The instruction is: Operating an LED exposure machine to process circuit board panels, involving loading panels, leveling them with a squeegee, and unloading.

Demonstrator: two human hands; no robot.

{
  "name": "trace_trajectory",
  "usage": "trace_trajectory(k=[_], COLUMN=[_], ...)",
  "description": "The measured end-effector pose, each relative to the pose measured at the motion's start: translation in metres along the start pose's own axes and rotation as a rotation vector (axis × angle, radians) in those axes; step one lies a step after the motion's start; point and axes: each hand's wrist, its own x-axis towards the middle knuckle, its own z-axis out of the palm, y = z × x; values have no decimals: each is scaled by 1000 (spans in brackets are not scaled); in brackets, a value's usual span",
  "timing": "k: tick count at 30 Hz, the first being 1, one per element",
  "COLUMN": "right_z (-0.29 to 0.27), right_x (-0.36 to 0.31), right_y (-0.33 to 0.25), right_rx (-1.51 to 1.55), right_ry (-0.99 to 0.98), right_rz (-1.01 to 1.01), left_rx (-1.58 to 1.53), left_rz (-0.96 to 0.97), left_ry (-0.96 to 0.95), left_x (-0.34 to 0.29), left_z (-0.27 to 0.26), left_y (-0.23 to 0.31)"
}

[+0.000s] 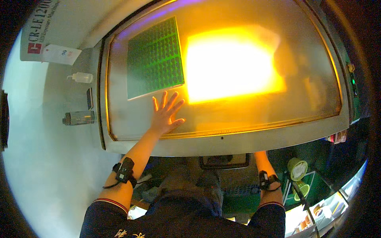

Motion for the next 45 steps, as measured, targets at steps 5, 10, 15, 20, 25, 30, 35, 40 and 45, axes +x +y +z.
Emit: trace_trajectory(k=[5,10,15,20,25,30,35,40,45], right_z=[24,-40,41,-13,-83,-262,-291,-186,-158], right_x=[-76,-135,-385,-480,-506,-316,-186,-77,-33], right_y=[83,6,72,3,96,-68,-186,-270,-308], right_rx=[726,122,1168,1213,382,97,-326,-334,-425], right_ry=[416,-107,66,611,565,378,168,16,12], right_rz=[200,165,874,1025,779,169,-476,-688,-705], left_rx=[-80,-8,-67,-24,-20,-268,-309,-358,28], left_rz=[85,-19,36,-1,30,-140,345,-149,-95], left_ry=[61,85,122,107,71,-211,-274,-315,-435], left_x=[26,-9,11,-9,3,-9,-95,-160,-161], left_z=[19,1,15,-1,5,-23,-113,-77,-72], left_y=[30,-6,18,5,18,31,61,-36,-90])
